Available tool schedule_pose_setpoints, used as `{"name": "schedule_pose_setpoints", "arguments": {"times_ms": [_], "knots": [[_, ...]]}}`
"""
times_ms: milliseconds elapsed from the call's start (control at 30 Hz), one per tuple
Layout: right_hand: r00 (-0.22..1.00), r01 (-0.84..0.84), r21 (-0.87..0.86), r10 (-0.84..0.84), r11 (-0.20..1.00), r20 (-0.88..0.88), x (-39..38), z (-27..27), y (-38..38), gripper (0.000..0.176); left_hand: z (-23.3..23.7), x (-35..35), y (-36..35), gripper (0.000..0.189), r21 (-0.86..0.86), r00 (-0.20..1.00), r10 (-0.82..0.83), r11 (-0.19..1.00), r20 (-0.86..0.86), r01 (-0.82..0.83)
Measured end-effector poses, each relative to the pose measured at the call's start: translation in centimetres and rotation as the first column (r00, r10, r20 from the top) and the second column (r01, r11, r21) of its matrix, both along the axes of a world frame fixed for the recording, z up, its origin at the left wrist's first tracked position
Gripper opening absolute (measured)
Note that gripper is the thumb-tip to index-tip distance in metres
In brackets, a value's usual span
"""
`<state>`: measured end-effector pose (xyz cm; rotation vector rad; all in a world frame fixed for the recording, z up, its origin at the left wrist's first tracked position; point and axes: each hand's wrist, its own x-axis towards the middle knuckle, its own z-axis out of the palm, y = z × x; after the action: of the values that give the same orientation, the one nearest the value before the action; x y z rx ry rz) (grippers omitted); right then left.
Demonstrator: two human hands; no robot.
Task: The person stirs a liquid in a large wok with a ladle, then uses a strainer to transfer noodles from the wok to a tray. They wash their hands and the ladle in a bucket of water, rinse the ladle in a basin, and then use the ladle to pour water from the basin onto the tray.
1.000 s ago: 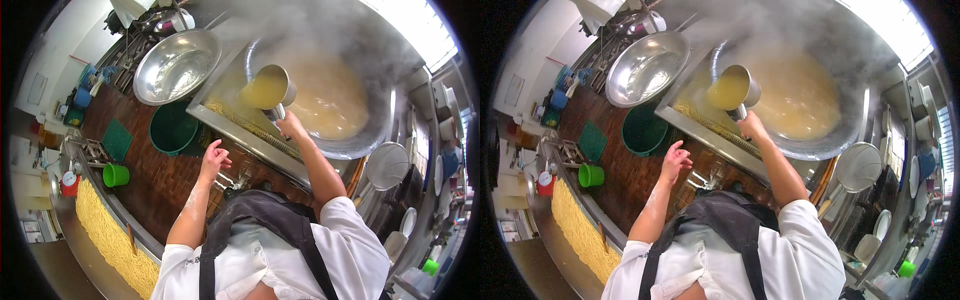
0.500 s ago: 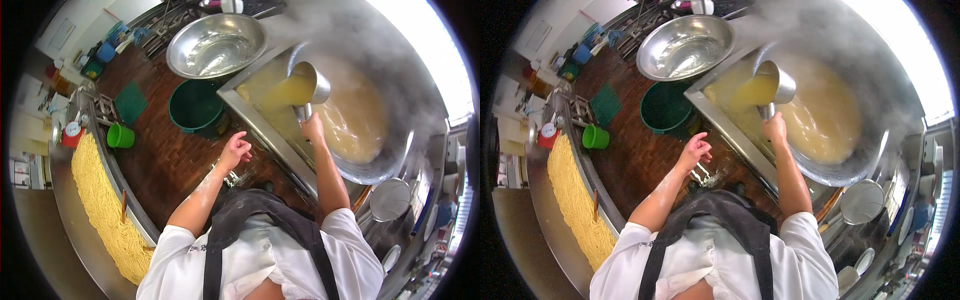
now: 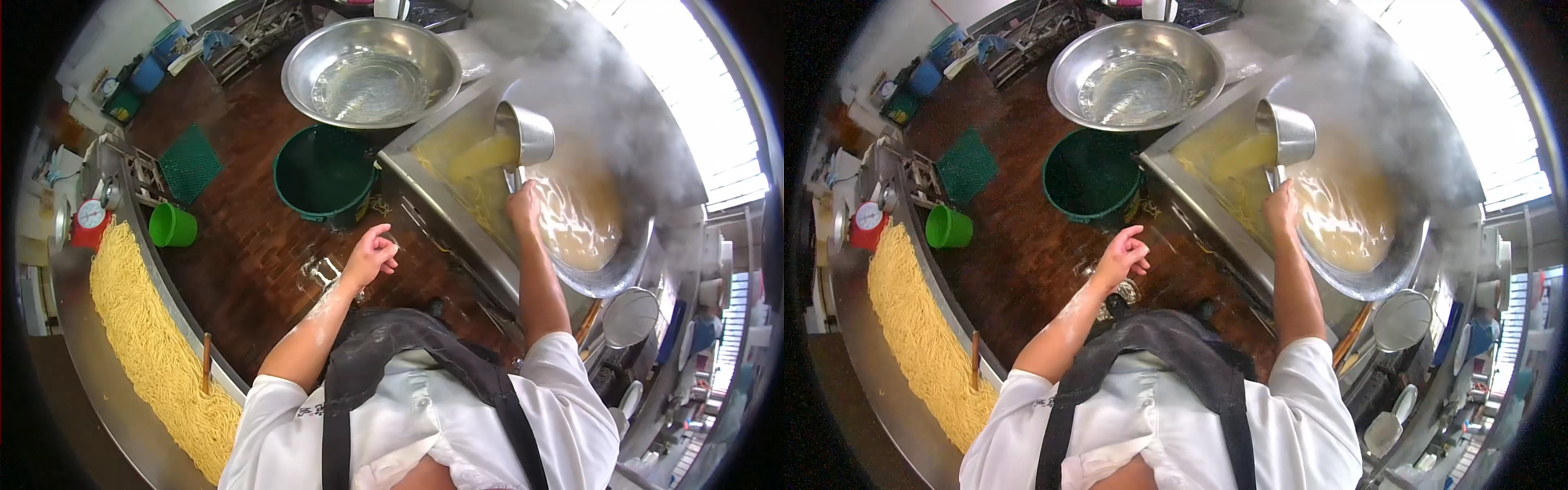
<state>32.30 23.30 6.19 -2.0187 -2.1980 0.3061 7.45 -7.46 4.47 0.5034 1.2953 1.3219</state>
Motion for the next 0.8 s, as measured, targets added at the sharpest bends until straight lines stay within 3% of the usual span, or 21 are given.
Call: {"name": "schedule_pose_setpoints", "arguments": {"times_ms": [233,333,367,400,433,533,567,600,633,667,700,733,767,800], "knots": [[0.992,0.057,0.093,-0.067,0.994,0.105,-4.9,-0.3,-1.7,0.039,-2.3,-9.1,-4.1,0.057,-0.045,0.998,-0.034,0.998,0.045,0.036],[0.988,0.072,0.133,-0.052,0.989,-0.146,-7.7,0.2,-4.0,0.031,-2.3,-11.5,-3.3,0.059,-0.027,0.997,-0.062,0.998,0.055,0.063],[0.990,-0.006,0.225,0.037,0.974,-0.134,-8.3,-1.1,-4.1,0.024,-2.1,-12.1,-2.8,0.058,-0.017,0.995,-0.081,0.997,0.053,0.082],[0.952,0.057,-0.008,-0.057,0.998,-0.300,-11.3,2.4,-6.4,0.024,-2.0,-12.5,-2.1,0.058,-0.008,0.994,-0.098,0.995,0.049,0.098],[0.861,0.024,-0.164,-0.103,0.986,-0.498,-13.2,3.6,-7.7,0.028,-2.0,-12.8,-1.3,0.057,0.005,0.991,-0.119,0.993,0.061,0.119],[0.747,-0.165,-0.377,-0.134,0.911,-0.651,-18.5,6.1,-11.3,0.036,-1.9,-13.7,1.2,0.055,0.035,0.982,-0.151,0.988,0.113,0.147],[0.710,-0.235,-0.415,-0.136,0.879,-0.691,-20.1,4.6,-11.9,0.036,-1.5,-13.8,2.0,0.054,0.043,0.979,-0.144,0.989,0.144,0.139],[0.643,-0.359,-0.390,-0.078,0.848,-0.762,-21.5,2.2,-12.3,0.034,-1.1,-14.0,2.8,0.054,0.049,0.977,-0.131,0.991,0.169,0.125],[0.670,-0.393,-0.439,-0.076,0.808,-0.739,-23.9,5.1,-13.9,0.031,-0.9,-14.3,3.4,0.052,0.065,0.969,-0.108,0.993,0.220,0.095],[0.651,-0.472,-0.438,-0.033,0.765,-0.758,-25.7,3.0,-14.2,0.029,-0.7,-14.6,4.1,0.051,0.101,0.953,-0.069,0.994,0.295,0.041],[0.559,-0.565,-0.391,-0.012,0.726,-0.829,-27.3,1.1,-15.1,0.027,-0.6,-15.0,4.7,0.050,0.128,0.931,-0.024,0.991,0.365,-0.025],[0.552,-0.609,-0.472,-0.087,0.637,-0.830,-29.4,2.2,-15.8,0.031,-0.6,-16.1,5.1,0.049,0.154,0.903,0.024,0.983,0.430,-0.099],[0.542,-0.674,-0.439,-0.006,0.594,-0.840,-30.9,0.4,-16.6,0.034,-2.4,-17.6,5.1,0.053,0.133,0.916,0.060,0.984,0.396,-0.122],[0.527,-0.730,-0.405,0.075,0.550,-0.847,-32.2,-1.6,-17.0,0.037,-2.0,-18.6,5.5,0.044,0.028,0.914,0.186,0.977,0.361,-0.210]]}}
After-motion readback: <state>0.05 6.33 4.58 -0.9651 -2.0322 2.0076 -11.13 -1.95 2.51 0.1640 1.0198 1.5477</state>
